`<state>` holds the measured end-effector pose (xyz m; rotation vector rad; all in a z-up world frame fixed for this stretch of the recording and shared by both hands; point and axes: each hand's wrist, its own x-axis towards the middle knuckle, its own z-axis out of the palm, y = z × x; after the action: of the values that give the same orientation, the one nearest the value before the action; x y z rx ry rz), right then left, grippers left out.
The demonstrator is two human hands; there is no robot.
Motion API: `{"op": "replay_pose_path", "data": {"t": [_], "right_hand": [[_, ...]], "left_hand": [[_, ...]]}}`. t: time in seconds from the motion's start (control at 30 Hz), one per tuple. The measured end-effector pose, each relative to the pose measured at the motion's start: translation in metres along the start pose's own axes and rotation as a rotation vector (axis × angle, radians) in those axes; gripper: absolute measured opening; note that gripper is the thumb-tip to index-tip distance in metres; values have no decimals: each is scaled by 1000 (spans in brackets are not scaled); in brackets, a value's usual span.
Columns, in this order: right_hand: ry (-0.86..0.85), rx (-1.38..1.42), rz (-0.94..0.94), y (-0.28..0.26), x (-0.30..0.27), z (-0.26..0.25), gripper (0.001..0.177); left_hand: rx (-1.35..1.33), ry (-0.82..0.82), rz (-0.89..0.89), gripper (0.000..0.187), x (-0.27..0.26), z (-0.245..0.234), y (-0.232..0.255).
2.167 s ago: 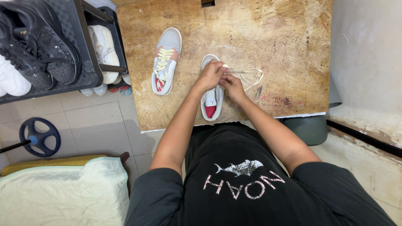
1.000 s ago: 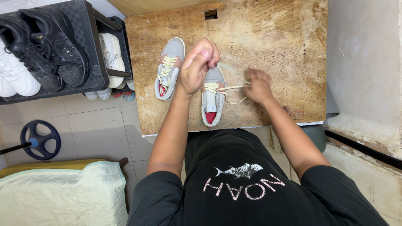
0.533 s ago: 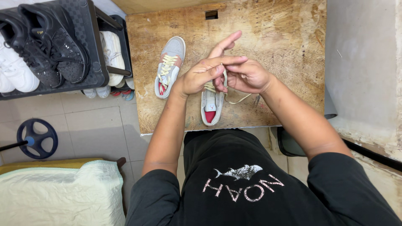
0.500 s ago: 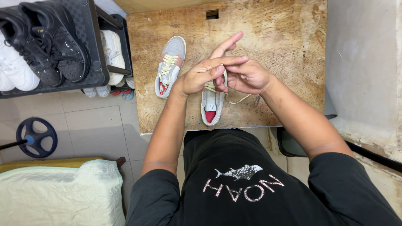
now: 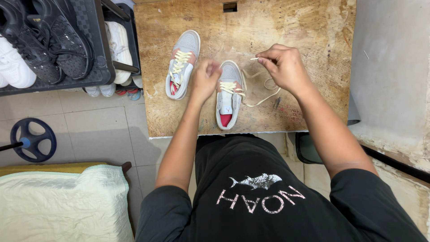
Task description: The person removes the laces from a pair of grey sneakers and then re-laces them by threading the laces through the eyelets and tying a knot. The shoes are placed on a wooden table during the process and then returned to a shoe rack.
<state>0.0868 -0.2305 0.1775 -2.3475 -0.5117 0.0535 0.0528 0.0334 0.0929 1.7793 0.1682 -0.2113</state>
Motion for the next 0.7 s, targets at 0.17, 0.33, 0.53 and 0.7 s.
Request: {"op": "replay_pose_path", "data": {"t": [0.17,0.33,0.53,0.7], "right_hand": [[-169,49,258,25,-12,71,9],[-152,244,303,44,-31,162,8],[-18,126,345,41,-56,229,5],[141,132,382,38,-64,257,7]], "left_hand": [[524,147,-103,43,-26,30,-84],[390,160,-298,37,-25,42,-138],[-65,99,-399,21,-17,23,-180],[-240,26,-432,17,-18,14,-187]]}}
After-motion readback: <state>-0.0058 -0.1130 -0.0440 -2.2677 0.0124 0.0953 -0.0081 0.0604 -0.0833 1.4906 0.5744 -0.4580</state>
